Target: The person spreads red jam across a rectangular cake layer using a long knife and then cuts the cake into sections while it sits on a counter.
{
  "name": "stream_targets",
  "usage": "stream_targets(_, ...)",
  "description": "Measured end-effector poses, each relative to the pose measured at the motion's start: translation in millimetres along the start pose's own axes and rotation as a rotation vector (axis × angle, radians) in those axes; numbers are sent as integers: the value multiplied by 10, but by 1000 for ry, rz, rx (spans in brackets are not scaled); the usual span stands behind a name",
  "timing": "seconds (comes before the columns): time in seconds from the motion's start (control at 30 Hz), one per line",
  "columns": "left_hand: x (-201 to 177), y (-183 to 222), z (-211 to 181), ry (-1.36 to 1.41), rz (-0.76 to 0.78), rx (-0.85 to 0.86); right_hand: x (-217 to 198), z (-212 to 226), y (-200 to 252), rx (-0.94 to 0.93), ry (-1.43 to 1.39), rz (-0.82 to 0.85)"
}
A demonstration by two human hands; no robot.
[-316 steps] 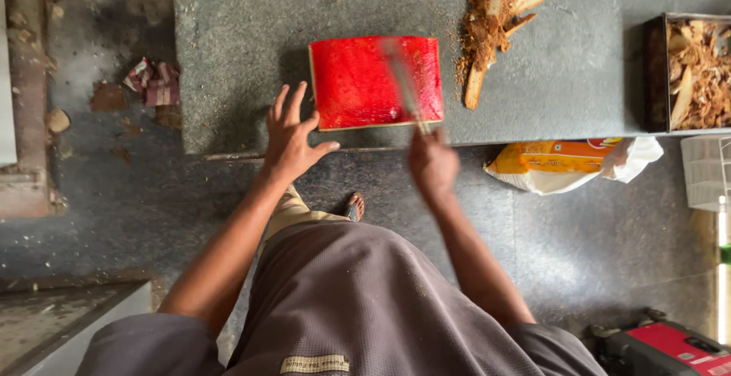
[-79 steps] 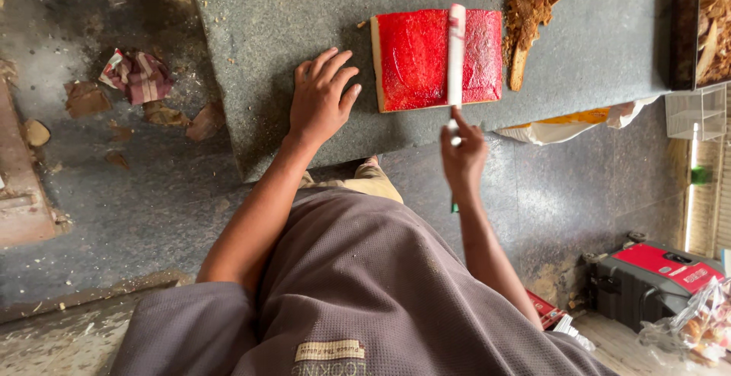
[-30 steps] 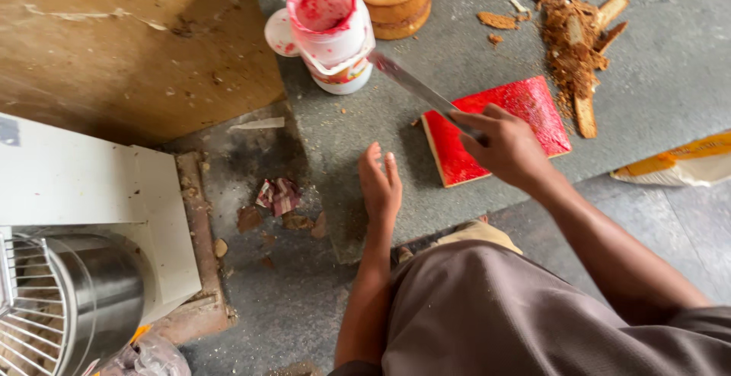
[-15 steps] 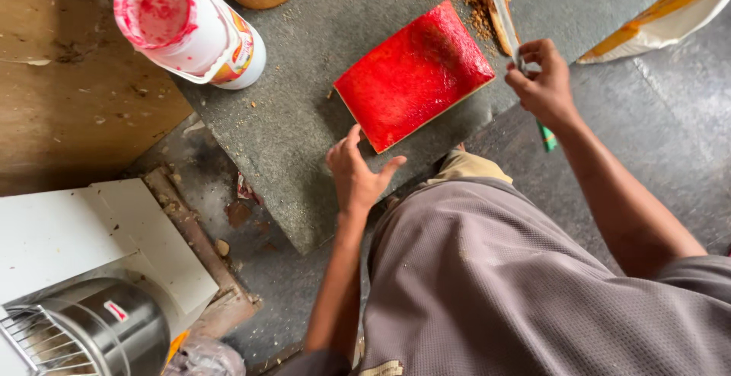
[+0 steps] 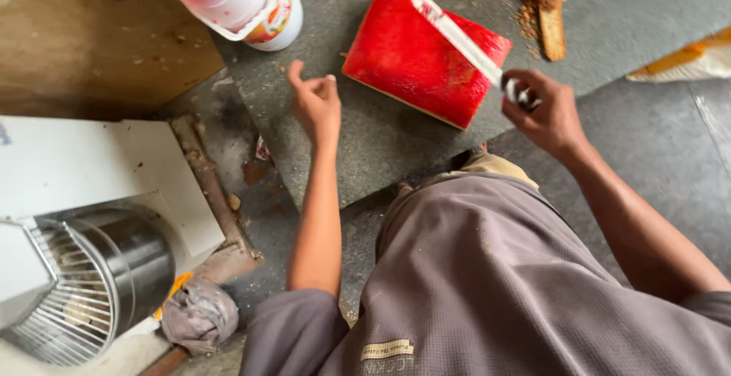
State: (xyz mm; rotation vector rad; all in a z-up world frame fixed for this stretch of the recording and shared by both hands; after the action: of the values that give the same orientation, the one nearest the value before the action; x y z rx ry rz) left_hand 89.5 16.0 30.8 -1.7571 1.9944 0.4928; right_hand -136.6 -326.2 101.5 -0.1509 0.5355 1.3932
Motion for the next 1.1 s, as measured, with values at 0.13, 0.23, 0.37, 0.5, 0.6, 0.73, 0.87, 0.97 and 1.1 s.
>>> stream_targets(0.13, 647, 254, 148, 670, 263, -430, -262, 420, -228, -217, 455, -116)
stream_targets(0.23, 918, 204, 130, 854, 249, -586, -349, 441, -315, -201, 472, -90)
stream_targets(0.37, 1084, -251, 8, 1083, 338, -441, -390, 417, -339, -139, 350, -22)
stream_targets(0.5, 884, -193, -121, 632, 394, -190, -368, 579, -371, -313, 425, 21)
stream_targets(0.6, 462, 344, -264, 135, 175, 94, -379, 601, -433, -310, 497, -21)
stream_targets(0.73, 39, 720, -206, -188, -41, 171, -242, 611, -589, -209, 537, -5)
stream_targets(0.87, 27, 808, -127, -129, -66, 212, 4, 650, -480, -326, 592, -9)
stream_targets(0.97, 32, 821, -180, -317, -157, 239, 121, 552, -400, -235, 609, 5)
stream_targets(1.1, 6, 806, -209, -336, -161, 229, 279, 604, -329, -248, 627, -18)
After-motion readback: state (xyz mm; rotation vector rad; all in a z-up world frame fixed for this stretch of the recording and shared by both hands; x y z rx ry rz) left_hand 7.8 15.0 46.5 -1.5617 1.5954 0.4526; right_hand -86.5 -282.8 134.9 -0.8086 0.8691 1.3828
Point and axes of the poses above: each hand's wrist, its own y-axis away from the middle knuckle, its own x-axis out of the palm, z = x × y, the point moved 7 cm from there along -y, towards the middle knuckle, and after that the axes turned 10 degrees about z, right-handed, at the moved point
